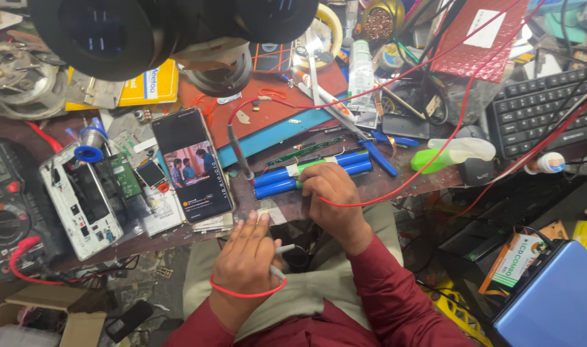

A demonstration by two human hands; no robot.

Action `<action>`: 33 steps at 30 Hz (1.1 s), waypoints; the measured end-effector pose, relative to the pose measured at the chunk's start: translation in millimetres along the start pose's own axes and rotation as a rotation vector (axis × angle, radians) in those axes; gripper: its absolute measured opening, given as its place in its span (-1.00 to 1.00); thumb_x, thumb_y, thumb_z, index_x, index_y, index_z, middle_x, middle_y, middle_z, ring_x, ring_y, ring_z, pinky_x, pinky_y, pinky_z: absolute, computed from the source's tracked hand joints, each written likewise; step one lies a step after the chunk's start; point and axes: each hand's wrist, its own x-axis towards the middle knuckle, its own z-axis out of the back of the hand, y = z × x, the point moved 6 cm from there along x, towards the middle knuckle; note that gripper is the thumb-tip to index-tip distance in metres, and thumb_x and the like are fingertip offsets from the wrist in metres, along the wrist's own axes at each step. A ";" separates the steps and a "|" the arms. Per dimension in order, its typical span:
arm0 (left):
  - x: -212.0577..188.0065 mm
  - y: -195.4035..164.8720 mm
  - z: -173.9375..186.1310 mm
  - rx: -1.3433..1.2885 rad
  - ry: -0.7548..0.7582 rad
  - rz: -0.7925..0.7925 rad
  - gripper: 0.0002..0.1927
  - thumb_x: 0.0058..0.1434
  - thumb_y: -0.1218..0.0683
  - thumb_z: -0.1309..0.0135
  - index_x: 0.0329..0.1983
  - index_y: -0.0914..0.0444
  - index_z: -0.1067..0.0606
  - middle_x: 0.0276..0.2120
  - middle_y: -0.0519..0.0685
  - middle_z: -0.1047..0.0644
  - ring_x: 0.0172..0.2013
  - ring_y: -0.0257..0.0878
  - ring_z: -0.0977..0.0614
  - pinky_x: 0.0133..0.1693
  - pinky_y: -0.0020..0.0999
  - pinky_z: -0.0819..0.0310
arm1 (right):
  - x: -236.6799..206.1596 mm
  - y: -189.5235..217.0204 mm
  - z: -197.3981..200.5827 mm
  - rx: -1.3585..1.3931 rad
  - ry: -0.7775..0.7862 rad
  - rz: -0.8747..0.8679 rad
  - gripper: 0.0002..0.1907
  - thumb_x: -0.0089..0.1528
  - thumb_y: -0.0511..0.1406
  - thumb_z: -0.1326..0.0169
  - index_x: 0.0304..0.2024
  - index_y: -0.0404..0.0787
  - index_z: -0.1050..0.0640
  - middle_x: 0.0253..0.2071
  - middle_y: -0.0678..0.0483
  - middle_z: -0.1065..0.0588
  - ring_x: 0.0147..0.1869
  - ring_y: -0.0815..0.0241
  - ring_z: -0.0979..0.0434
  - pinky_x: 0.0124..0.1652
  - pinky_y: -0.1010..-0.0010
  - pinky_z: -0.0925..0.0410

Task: The person uses multimeter probes to test a battery pack and a circuit board on a cluttered workbench. They repeatedly connect and disconnect the probes to different points while a smartphone video plays nearby.

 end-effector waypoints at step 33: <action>-9.5 -0.4 0.4 -0.013 -0.006 0.002 -0.83 0.29 0.11 -0.12 -0.34 0.32 -0.47 0.09 0.33 -0.57 0.21 0.17 -0.58 0.27 0.05 -0.42 | -15.4 -6.1 -8.2 -0.036 0.033 0.003 -0.70 0.08 -0.65 0.03 -0.23 -0.23 -0.38 -0.13 -0.01 -0.54 -0.08 -0.09 -0.54 -0.02 0.18 -0.39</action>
